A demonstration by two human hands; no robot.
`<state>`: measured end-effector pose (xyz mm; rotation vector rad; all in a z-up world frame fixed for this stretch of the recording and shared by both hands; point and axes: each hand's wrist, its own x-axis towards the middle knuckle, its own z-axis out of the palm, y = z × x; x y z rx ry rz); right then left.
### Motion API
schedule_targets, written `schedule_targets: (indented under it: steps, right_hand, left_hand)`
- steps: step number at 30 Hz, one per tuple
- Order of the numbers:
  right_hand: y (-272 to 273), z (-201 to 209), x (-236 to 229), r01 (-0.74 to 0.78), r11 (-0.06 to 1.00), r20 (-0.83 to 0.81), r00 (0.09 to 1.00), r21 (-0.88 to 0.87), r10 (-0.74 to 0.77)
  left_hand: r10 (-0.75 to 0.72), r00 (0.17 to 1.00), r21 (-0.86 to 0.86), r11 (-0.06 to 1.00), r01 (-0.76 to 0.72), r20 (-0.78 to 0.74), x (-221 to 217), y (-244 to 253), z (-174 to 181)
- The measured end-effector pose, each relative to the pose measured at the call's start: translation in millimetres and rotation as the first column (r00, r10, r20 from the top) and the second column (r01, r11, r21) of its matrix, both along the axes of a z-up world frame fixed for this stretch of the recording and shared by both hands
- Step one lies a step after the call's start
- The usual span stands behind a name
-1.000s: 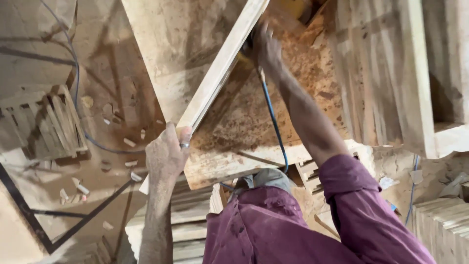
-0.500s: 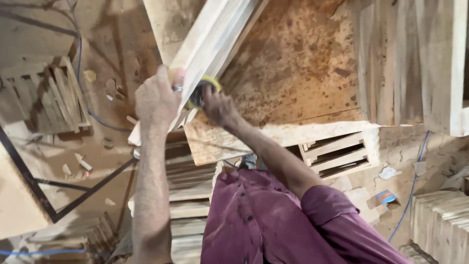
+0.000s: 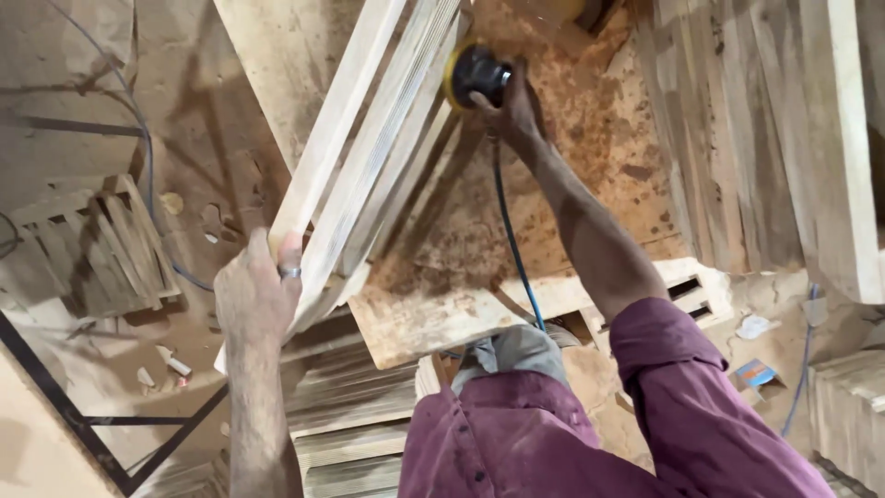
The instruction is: The person sands different sides of wooden slats and crates using a power sander. The person first replaces the sanding disk on the tool before sanding the interior and exterior of the crates and then sanding individual slats.
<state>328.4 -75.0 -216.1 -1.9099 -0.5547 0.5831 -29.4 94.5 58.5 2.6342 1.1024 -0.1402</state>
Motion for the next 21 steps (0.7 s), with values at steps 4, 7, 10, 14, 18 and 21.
schedule_targets:
  steps: [4,7,10,14,18,21]
  right_hand:
    - [-19,-49,5,-0.01,0.951,0.298,0.949,-0.308,0.106]
    - [-2,-69,1,-0.034,0.886,0.329,0.921,-0.462,0.207]
    - [38,-66,5,-0.058,0.797,0.317,0.898,-0.601,0.305]
    - [37,-64,-24,-0.058,0.787,0.383,0.85,-0.614,0.361]
    - [17,-70,-128,-0.079,0.771,0.519,0.695,-0.632,0.498]
    - [17,-59,-216,-0.233,0.631,0.382,0.627,-0.74,0.679]
  left_hand:
    - [0.066,0.993,-0.008,0.998,-0.067,-0.094,-10,1,3]
    - [0.072,0.992,0.013,0.997,-0.071,-0.106,-14,-2,7]
    - [0.054,0.998,0.0,0.999,-0.054,-0.013,-16,-19,12]
    - [0.05,0.998,0.013,0.999,-0.05,-0.03,-11,-27,17]
    - [-0.062,0.998,0.137,0.989,0.059,0.011,-7,-17,9]
    - [-0.051,0.999,0.116,0.992,0.049,0.012,-8,10,0]
